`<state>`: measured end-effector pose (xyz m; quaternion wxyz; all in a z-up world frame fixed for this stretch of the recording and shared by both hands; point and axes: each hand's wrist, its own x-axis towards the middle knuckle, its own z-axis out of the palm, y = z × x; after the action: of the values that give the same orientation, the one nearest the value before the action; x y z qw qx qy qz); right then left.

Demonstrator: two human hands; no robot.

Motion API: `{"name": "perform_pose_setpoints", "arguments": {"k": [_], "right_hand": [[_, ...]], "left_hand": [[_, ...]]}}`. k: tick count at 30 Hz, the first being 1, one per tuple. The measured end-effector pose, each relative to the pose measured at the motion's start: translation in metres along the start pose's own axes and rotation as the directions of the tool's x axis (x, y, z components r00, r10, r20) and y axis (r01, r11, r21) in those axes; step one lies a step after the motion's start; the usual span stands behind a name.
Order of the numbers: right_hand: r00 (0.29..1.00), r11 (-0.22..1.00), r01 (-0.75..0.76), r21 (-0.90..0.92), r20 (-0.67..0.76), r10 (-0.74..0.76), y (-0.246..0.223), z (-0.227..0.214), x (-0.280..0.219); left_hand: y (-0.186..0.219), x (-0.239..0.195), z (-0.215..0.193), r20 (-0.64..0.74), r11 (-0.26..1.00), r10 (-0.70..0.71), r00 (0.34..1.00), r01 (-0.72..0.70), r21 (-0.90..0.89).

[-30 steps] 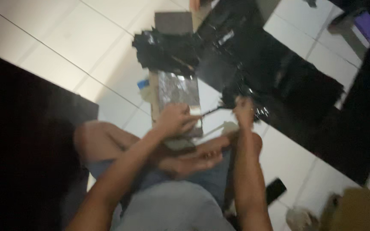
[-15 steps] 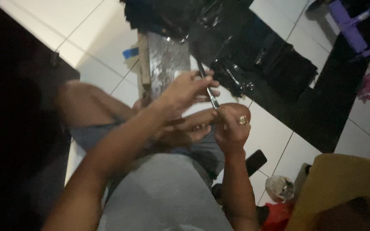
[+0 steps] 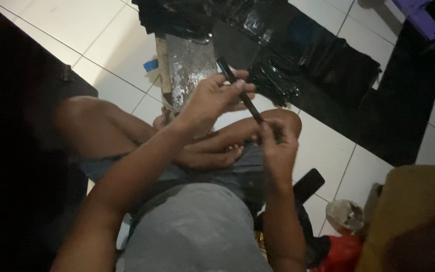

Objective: The person sits on the floor and repeatedly cuts a black flexible sheet into narrow strips using a small blade. The person places the cut strips onto a pile on the floor.

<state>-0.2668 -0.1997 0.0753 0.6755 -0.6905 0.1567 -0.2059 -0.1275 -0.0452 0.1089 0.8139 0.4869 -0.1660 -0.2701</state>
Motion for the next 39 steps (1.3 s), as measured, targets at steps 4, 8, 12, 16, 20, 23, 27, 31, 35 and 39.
{"name": "perform_pose_setpoints", "arguments": {"k": [4,8,12,16,20,23,27,31,35,39], "right_hand": [[1.0,0.998,0.023,0.054,-0.008,-0.023,-0.007,-0.021,0.005],[0.996,0.996,0.08,-0.037,-0.034,-0.081,-0.004,-0.038,0.017],[0.946,0.922,0.291,-0.254,-0.071,-0.318,-0.012,-0.074,0.044],[0.938,0.945,0.275,-0.178,-0.164,-0.304,-0.021,-0.11,0.092],[0.92,0.932,0.276,-0.236,-0.217,-0.327,-0.004,-0.127,0.152],[0.947,0.966,0.23,-0.117,-0.2,-0.25,0.037,-0.127,0.214],[0.92,0.889,-0.314,-0.334,-0.34,0.197,0.128,-0.112,0.282],[0.94,0.736,-0.203,-0.645,-0.338,-0.038,0.212,-0.121,0.287],[0.971,0.825,-0.106,-0.556,-0.235,-0.033,0.256,-0.131,0.246],[0.968,0.833,-0.128,-0.538,-0.25,-0.013,0.235,-0.133,0.198]], "left_hand": [[0.005,0.007,0.0,0.005,1.0,0.016,1.0,-0.016,-0.013],[0.009,0.01,0.013,0.009,0.999,0.008,1.0,-0.008,-0.048],[0.031,0.009,0.02,-0.08,0.925,0.095,0.992,-0.059,0.375],[0.051,-0.018,0.014,-0.087,0.765,0.076,0.993,-0.002,0.644],[0.054,-0.047,0.004,-0.076,0.508,0.082,0.994,0.024,0.861],[0.057,-0.059,0.001,-0.111,0.521,0.108,0.988,0.039,0.853],[0.068,-0.066,-0.008,-0.073,0.362,0.31,0.948,-0.047,0.931],[0.076,-0.045,-0.034,-0.015,0.248,0.31,0.951,-0.065,0.967],[0.079,-0.008,-0.058,0.049,-0.042,0.265,0.963,-0.039,0.998],[0.08,0.062,-0.104,-0.021,-0.002,0.339,0.941,0.023,1.0]]}}
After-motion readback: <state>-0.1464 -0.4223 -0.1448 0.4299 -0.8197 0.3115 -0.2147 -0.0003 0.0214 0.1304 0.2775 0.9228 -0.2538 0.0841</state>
